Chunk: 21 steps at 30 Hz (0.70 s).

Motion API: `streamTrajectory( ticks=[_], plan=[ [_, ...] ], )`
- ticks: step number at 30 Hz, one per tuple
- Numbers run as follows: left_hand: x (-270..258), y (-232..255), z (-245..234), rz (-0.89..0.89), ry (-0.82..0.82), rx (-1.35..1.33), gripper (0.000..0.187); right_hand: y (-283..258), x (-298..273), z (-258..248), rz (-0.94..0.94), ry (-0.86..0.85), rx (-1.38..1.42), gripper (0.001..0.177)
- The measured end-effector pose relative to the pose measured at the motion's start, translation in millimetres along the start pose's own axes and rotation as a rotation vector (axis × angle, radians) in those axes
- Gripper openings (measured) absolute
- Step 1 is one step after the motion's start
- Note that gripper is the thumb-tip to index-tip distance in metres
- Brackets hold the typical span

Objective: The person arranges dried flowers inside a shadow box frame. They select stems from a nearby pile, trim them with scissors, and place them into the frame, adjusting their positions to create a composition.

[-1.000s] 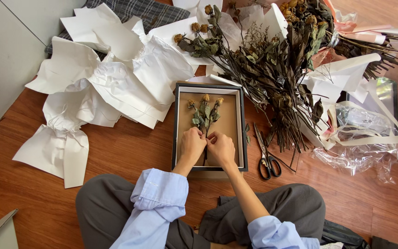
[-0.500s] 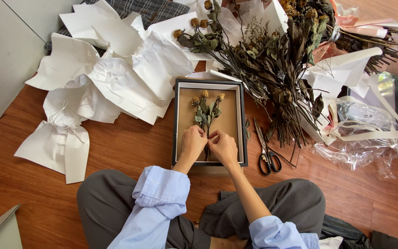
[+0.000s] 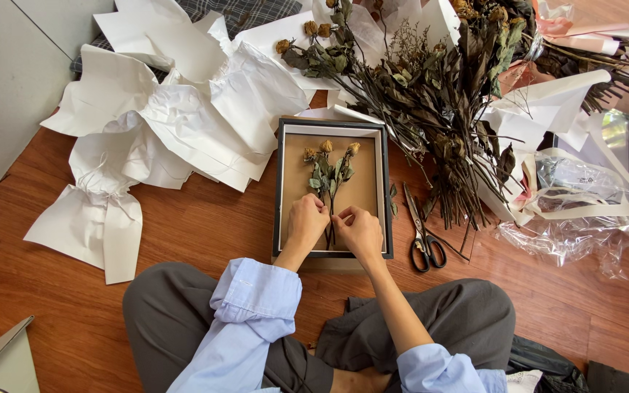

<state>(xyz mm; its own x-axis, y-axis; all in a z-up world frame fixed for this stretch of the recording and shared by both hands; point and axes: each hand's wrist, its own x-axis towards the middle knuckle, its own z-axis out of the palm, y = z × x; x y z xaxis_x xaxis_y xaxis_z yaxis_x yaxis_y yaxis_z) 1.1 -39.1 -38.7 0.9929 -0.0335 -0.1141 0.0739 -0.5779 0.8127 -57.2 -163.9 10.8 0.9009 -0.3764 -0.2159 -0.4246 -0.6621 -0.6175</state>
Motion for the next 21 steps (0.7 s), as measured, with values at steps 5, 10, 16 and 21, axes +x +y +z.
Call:
streamTrajectory(
  ticks=[5, 10, 16, 21],
  plan=[
    [-3, 2, -1, 0.005, 0.002, 0.021, 0.015, 4, -1, 3, -0.014, -0.043, -0.01, 0.021],
    [-7, 7, -8, -0.015, -0.009, 0.041, 0.017, 4, -3, 1, -0.013, -0.05, -0.003, 0.022],
    [0, 13, -27, 0.059, 0.055, 0.051, 0.018, -6, 10, -19, -0.02, -0.01, -0.017, 0.025],
    [59, 32, -37, 0.157, 0.095, -0.011, 0.019, -32, 58, -26, -0.163, 0.073, 0.014, 0.028]
  ],
)
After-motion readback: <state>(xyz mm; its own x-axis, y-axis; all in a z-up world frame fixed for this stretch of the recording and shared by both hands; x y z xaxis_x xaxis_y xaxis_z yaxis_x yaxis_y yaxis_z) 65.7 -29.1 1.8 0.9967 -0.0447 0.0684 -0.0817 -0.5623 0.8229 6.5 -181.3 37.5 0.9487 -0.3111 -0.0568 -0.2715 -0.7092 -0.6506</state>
